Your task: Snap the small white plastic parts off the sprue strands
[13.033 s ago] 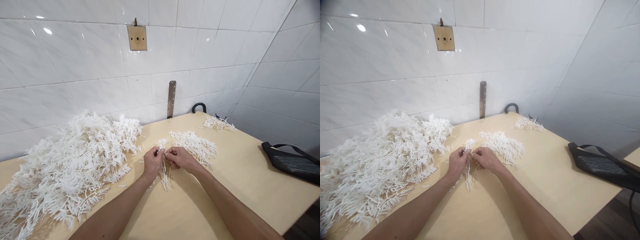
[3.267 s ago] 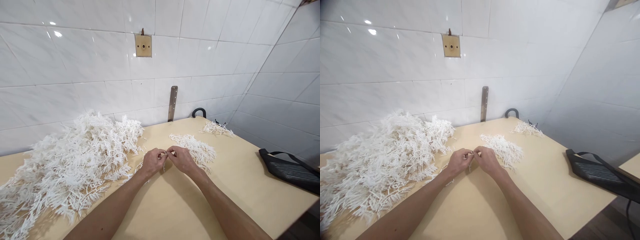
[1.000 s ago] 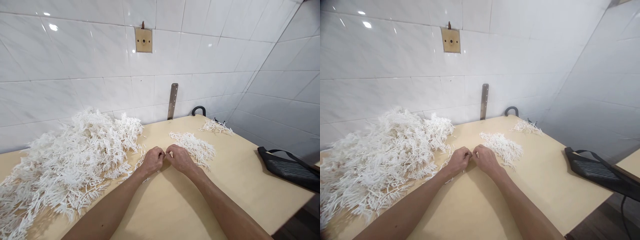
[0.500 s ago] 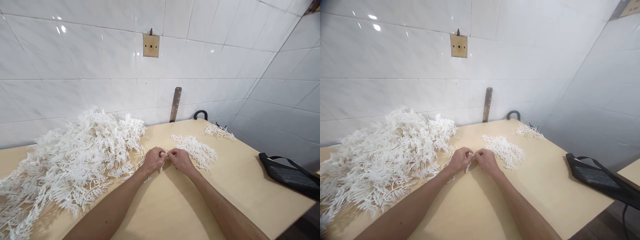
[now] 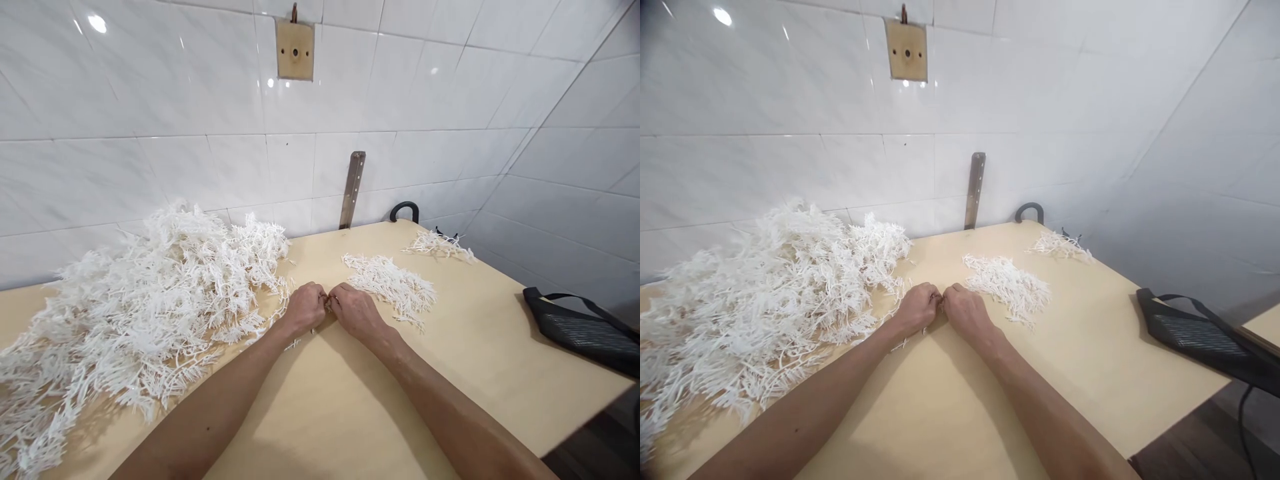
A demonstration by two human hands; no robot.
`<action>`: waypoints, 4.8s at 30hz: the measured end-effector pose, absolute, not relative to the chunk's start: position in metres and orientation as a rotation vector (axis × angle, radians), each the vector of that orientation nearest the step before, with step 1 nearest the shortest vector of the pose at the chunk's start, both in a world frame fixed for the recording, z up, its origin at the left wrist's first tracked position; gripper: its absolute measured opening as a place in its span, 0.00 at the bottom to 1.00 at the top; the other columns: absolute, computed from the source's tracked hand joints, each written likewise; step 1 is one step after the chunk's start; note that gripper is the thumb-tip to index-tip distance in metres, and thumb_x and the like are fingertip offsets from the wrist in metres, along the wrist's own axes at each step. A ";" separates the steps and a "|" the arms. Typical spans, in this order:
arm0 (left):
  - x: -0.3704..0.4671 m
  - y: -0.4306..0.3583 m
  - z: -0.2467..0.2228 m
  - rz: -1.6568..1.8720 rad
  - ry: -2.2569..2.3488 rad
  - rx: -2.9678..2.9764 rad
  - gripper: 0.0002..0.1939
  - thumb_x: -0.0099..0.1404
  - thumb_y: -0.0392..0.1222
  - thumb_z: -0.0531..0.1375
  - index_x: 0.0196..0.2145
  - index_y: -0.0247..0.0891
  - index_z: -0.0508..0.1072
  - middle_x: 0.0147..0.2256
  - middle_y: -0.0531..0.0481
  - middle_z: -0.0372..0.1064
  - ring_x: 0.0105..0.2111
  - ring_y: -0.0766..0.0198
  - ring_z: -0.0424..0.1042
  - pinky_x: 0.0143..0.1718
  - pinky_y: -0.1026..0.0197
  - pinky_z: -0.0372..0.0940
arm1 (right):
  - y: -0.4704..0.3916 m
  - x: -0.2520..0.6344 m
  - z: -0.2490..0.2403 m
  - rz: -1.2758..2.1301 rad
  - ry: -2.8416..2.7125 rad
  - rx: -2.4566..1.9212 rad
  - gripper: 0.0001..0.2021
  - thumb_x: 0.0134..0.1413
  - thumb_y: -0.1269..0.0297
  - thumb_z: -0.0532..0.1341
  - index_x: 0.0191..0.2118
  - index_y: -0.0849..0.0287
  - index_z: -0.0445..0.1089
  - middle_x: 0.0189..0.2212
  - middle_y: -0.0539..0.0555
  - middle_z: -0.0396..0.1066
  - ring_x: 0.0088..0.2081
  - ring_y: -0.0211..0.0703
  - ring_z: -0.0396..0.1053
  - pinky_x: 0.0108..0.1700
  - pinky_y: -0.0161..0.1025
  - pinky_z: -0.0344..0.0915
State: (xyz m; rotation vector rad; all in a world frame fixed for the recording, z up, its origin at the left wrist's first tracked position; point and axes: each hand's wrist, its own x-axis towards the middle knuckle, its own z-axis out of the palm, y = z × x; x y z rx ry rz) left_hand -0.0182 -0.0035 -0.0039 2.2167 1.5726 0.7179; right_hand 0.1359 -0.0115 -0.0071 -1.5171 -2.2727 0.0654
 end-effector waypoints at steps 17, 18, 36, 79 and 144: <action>-0.022 0.003 -0.008 0.791 1.542 2.113 0.10 0.56 0.33 0.54 0.25 0.38 0.75 0.29 0.46 0.74 0.32 0.59 0.71 0.34 0.61 0.60 | -0.003 0.127 -0.018 0.121 -2.178 -1.484 0.10 0.59 0.75 0.53 0.29 0.60 0.68 0.31 0.56 0.71 0.32 0.42 0.67 0.33 0.36 0.57; -0.022 0.003 -0.009 0.796 1.529 2.113 0.09 0.56 0.33 0.54 0.25 0.38 0.75 0.29 0.46 0.74 0.32 0.59 0.71 0.34 0.61 0.60 | -0.001 0.128 -0.018 0.089 -2.180 -1.514 0.10 0.59 0.75 0.53 0.29 0.60 0.67 0.32 0.57 0.71 0.32 0.42 0.67 0.33 0.36 0.57; -0.019 0.001 -0.009 1.030 1.291 1.593 0.14 0.58 0.50 0.60 0.29 0.35 0.76 0.18 0.55 0.65 0.20 0.68 0.62 0.23 0.66 0.57 | 0.007 0.183 0.007 0.268 -1.747 -1.445 0.13 0.59 0.60 0.55 0.43 0.58 0.73 0.39 0.56 0.76 0.29 0.41 0.70 0.40 0.41 0.66; -0.018 0.000 -0.005 1.008 1.279 1.813 0.09 0.57 0.44 0.58 0.26 0.36 0.75 0.26 0.52 0.71 0.27 0.66 0.67 0.30 0.65 0.59 | -0.003 0.155 -0.001 1.061 -1.632 -1.390 0.15 0.52 0.51 0.60 0.26 0.58 0.71 0.16 0.45 0.62 0.16 0.34 0.59 0.19 0.32 0.54; -0.011 -0.004 -0.008 0.916 1.377 1.808 0.11 0.58 0.39 0.56 0.32 0.37 0.79 0.27 0.50 0.75 0.26 0.64 0.69 0.27 0.64 0.58 | -0.002 0.157 0.005 0.468 -2.042 -1.434 0.08 0.55 0.65 0.57 0.31 0.56 0.73 0.27 0.51 0.74 0.29 0.41 0.69 0.32 0.36 0.60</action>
